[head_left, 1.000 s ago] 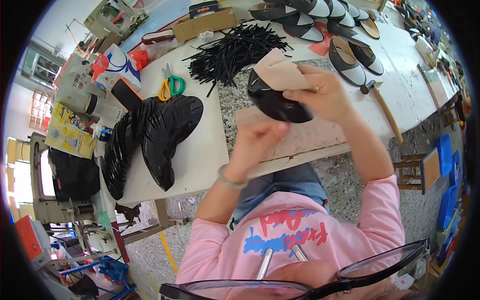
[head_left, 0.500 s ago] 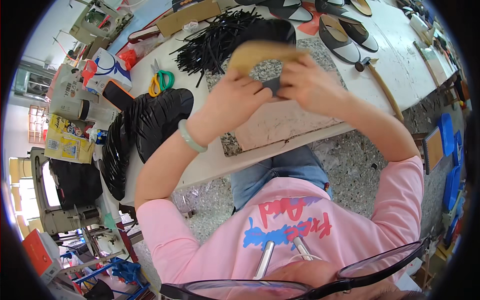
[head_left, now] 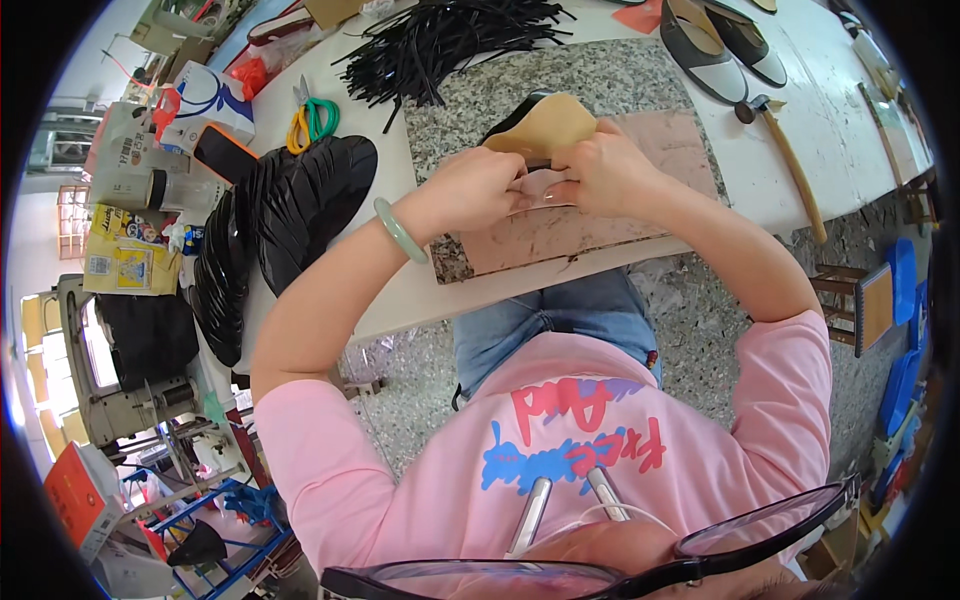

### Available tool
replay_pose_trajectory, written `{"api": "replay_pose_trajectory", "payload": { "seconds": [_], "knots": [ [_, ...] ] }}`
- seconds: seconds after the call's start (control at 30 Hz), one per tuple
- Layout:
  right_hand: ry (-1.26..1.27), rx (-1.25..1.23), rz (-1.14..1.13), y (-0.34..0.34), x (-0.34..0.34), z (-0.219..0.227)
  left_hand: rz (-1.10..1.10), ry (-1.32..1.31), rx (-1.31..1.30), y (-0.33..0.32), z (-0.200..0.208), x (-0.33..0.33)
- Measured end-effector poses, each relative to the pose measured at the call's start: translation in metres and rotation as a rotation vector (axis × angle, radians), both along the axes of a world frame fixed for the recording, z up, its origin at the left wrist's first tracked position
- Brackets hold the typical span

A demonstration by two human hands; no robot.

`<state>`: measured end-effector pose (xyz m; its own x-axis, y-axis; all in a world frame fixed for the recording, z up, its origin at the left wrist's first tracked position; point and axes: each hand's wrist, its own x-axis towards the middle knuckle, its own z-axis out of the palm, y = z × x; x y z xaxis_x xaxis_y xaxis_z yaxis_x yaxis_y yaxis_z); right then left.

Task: The person aligns and adheres inner linings to shoe uppers by hand, smoothing and pressing the edges together, and taps along the assembled seams using a small hammer.

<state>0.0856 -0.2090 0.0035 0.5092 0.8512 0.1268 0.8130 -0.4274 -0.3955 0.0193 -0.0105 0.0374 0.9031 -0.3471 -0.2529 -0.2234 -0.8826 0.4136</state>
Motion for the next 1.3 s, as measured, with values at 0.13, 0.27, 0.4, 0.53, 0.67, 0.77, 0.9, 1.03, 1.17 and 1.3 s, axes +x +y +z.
{"api": "replay_pose_trajectory", "payload": {
  "seconds": [0.13, 0.27, 0.4, 0.53, 0.67, 0.77, 0.9, 1.03, 1.17, 1.3],
  "knots": [
    [-0.007, -0.095, 0.008, 0.004, 0.002, 0.001, 0.004, 0.035, 0.034, -0.002, 0.0, 0.001],
    [-0.065, -0.108, 0.026, 0.006, 0.0, 0.002, 0.006, 0.028, 0.089, -0.005, 0.0, 0.001],
    [-0.139, -0.228, 0.069, 0.01, -0.006, 0.01, -0.017, -0.013, 0.097, -0.007, -0.002, 0.001],
    [-0.397, -0.085, 0.039, 0.011, -0.019, 0.01, -0.033, 0.003, 0.185, -0.008, -0.002, 0.002],
    [-0.483, 0.196, 0.162, -0.008, -0.009, -0.004, -0.049, -0.045, 0.269, -0.015, 0.012, -0.001],
    [-0.598, 0.199, 0.311, -0.014, -0.014, -0.012, -0.009, -0.042, 0.317, -0.019, 0.013, -0.003],
    [-0.432, 0.181, 0.35, -0.017, -0.007, 0.015, 0.016, -0.031, -0.043, 0.005, 0.009, 0.003],
    [-0.217, 0.524, 0.27, -0.026, -0.002, 0.054, 0.347, 0.413, -0.991, 0.011, 0.036, -0.013],
    [0.321, 0.8, 0.261, -0.04, -0.003, 0.083, 0.157, 0.175, -1.197, 0.01, 0.08, -0.027],
    [0.76, 0.834, 0.322, -0.042, -0.001, 0.082, 0.275, 0.372, -1.457, -0.011, 0.075, -0.044]
  ]
}}
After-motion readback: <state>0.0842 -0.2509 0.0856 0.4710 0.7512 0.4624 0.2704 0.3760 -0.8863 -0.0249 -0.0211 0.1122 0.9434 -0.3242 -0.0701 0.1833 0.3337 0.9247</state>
